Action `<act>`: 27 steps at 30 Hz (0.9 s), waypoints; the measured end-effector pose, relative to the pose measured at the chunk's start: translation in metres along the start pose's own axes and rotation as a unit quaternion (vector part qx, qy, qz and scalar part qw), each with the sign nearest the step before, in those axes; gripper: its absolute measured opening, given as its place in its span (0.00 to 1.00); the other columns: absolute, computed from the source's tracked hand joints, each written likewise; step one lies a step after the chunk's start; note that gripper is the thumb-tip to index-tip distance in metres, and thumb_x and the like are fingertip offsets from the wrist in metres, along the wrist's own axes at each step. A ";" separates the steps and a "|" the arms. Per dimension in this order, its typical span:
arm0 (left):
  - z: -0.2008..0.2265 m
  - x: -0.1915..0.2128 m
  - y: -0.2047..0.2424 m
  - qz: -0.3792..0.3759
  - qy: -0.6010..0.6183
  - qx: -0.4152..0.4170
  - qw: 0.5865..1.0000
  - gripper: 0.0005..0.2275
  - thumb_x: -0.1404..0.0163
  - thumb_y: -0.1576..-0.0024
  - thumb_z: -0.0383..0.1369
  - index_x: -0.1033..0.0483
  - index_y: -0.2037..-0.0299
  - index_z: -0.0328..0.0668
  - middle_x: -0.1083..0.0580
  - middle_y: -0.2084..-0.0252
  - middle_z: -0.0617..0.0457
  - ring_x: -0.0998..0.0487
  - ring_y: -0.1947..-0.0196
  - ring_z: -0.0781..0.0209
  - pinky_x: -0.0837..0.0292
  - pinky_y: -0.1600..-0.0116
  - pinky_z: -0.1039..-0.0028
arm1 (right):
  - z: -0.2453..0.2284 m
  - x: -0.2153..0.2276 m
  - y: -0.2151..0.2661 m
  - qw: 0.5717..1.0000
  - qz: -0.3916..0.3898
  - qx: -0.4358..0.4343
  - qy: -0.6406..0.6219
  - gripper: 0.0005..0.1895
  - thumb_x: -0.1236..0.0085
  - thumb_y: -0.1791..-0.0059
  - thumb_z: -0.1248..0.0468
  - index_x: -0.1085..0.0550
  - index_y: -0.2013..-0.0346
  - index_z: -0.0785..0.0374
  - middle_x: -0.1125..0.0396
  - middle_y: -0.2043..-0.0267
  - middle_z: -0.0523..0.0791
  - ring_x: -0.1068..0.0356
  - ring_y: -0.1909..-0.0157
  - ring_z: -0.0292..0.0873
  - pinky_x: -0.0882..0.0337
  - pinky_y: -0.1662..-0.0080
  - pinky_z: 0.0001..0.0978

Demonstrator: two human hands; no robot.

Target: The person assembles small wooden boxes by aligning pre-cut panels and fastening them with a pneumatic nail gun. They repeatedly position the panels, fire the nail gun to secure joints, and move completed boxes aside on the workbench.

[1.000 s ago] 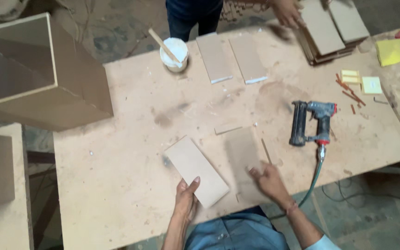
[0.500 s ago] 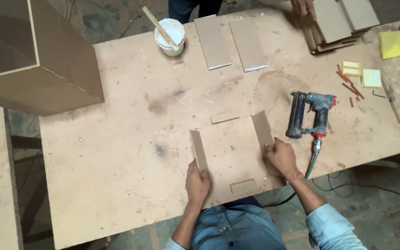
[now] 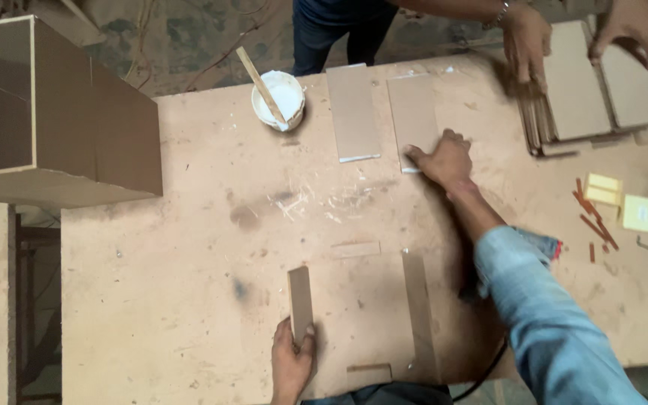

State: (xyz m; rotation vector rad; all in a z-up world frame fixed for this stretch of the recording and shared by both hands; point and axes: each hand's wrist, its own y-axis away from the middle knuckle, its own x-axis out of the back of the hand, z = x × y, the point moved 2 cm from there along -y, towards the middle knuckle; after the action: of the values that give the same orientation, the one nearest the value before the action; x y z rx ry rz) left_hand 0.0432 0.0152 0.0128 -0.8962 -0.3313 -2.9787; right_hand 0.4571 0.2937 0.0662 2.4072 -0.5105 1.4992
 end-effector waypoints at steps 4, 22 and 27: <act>0.010 -0.003 -0.006 -0.025 0.004 0.145 0.989 0.18 0.48 0.43 0.35 0.26 0.46 0.35 0.24 0.47 0.45 0.18 0.57 0.48 0.23 0.56 0.66 | -0.021 -0.019 -0.038 0.997 -0.043 -0.059 0.031 0.62 0.26 0.66 0.35 0.41 0.40 0.81 0.43 0.37 0.64 0.42 0.36 0.65 0.34 0.41 0.50; 0.041 0.008 -0.032 -0.030 -0.010 0.022 0.999 0.18 0.50 0.42 0.32 0.28 0.44 0.30 0.27 0.45 0.36 0.25 0.44 0.39 0.30 0.40 0.61 | -0.068 -0.055 -0.057 0.993 -0.077 0.057 -0.072 0.55 0.35 0.55 0.35 0.37 0.36 0.83 0.37 0.37 0.68 0.36 0.33 0.64 0.35 0.30 0.47; 0.039 0.005 -0.034 -0.012 -0.008 0.014 1.000 0.16 0.50 0.42 0.31 0.26 0.47 0.30 0.26 0.43 0.37 0.25 0.43 0.39 0.30 0.40 0.61 | -0.148 -0.075 -0.038 1.000 -0.007 0.003 0.027 0.72 0.25 0.69 0.32 0.50 0.37 0.84 0.45 0.37 0.61 0.46 0.35 0.65 0.43 0.40 0.51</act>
State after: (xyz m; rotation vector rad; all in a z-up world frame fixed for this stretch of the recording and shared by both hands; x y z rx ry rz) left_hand 0.0579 0.0564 0.0401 -0.9195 -0.3847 -2.9828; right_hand 0.3228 0.3983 0.0617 2.3629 -0.4782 1.5562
